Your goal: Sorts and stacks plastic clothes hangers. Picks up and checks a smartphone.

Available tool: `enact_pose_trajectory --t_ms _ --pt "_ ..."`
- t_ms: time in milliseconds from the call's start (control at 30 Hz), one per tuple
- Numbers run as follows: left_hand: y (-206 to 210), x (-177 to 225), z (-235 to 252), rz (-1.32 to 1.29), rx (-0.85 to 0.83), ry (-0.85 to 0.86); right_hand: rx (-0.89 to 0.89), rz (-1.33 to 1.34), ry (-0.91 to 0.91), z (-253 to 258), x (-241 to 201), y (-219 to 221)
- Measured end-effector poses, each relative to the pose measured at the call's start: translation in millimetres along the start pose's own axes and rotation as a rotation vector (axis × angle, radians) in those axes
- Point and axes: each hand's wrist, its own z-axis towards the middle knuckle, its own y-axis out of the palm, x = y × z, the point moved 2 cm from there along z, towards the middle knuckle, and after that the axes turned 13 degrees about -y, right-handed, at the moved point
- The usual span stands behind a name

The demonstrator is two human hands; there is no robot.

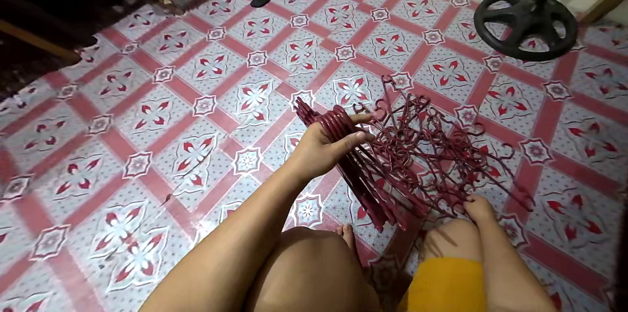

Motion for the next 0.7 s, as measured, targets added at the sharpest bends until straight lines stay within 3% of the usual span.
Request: enact_pose_trajectory --t_ms 200,333,433,533,700 --pt "-10 -11 0 -0.031 0.063 -0.086 0.252 0.122 -0.178 12 -11 -22" --pt "-8 -11 2 -0.005 0.065 -0.132 0.338 0.279 -0.225 9 -69 -50" --pt "-7 -10 4 0.007 0.056 -0.121 0.311 0.358 -0.237 6 -126 -66" --pt "-5 -6 4 0.04 0.049 -0.13 0.271 0.273 -0.326 8 -169 -54" --pt "-7 -8 0 0.045 0.004 -0.13 0.093 0.053 -0.287 9 -194 -3"
